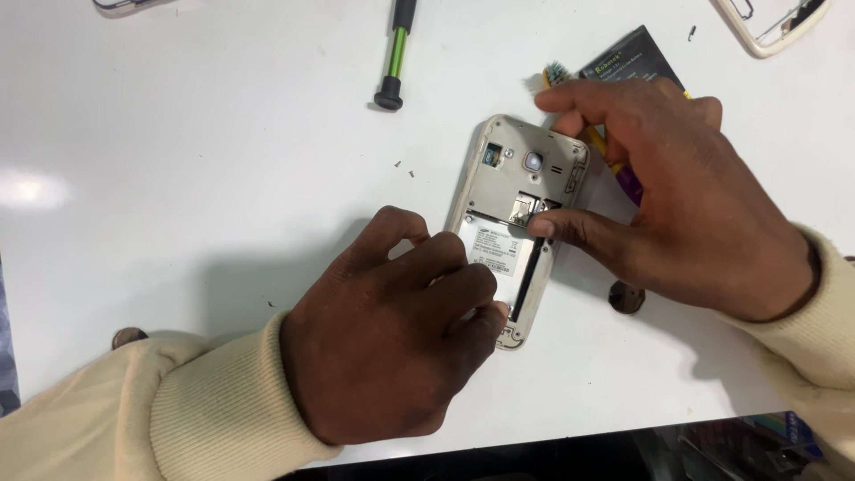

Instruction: The person cleans the internal components of a disassembled smartphone using a toothbrush, then reassembles the phone by placing the back cover and tightening screws with a screwdriver. The person also handles a cracked tablet, prying at its edges with a screwdriver.

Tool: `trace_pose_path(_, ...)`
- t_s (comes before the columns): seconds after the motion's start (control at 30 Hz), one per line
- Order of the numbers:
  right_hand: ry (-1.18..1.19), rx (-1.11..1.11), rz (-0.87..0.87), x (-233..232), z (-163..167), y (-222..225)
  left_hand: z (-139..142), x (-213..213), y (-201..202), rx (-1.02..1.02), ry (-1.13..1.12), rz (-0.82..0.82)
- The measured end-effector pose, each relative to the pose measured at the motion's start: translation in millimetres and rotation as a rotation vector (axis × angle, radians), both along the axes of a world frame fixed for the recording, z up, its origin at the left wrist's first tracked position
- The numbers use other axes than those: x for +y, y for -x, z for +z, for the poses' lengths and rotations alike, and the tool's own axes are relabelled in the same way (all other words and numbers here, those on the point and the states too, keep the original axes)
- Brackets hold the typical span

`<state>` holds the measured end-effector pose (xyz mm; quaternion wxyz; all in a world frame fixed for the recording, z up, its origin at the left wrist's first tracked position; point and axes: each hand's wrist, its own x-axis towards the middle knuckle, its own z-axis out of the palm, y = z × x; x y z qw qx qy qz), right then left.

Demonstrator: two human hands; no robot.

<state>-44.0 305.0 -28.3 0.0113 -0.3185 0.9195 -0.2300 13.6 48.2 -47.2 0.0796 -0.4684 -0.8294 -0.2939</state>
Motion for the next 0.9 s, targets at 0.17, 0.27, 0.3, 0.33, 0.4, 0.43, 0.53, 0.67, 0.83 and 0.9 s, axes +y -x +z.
trace_pose_path(0.17, -0.076, -0.051, -0.055, 0, 5, 3, 2, 2, -2, 0.0, -0.018, 0.009)
trace_pose_path(0.27, -0.181, -0.035, -0.069, 0, 5, 4, 3, 2, -2, -0.004, -0.02, 0.006)
trace_pose_path(0.3, -0.221, -0.036, -0.08, 1, 5, 4, 4, 2, -2, -0.003, -0.02, 0.004)
trace_pose_path(0.33, -0.199, 0.0, -0.051, 1, 4, 4, 4, 2, -2, -0.001, -0.027, 0.004)
trace_pose_path(0.4, -0.153, 0.072, 0.005, 2, 3, 2, 6, 2, -2, 0.003, -0.042, 0.004)
trace_pose_path(0.43, -0.183, 0.113, 0.025, 3, 3, 1, 7, 2, -2, 0.001, -0.039, -0.002)
trace_pose_path(0.53, -0.25, 0.201, 0.083, 5, 5, 0, 13, 0, -1, 0.011, -0.035, -0.015)
trace_pose_path(0.67, -0.285, 0.281, 0.157, 5, 8, -1, 19, -1, -2, 0.017, -0.025, -0.056)
trace_pose_path(0.83, -0.316, 0.352, 0.219, 4, 11, -8, 16, 3, -13, 0.063, -0.019, -0.077)
trace_pose_path(0.9, -0.299, 0.355, 0.261, 5, 12, -9, 13, 7, -19, 0.098, -0.052, -0.073)
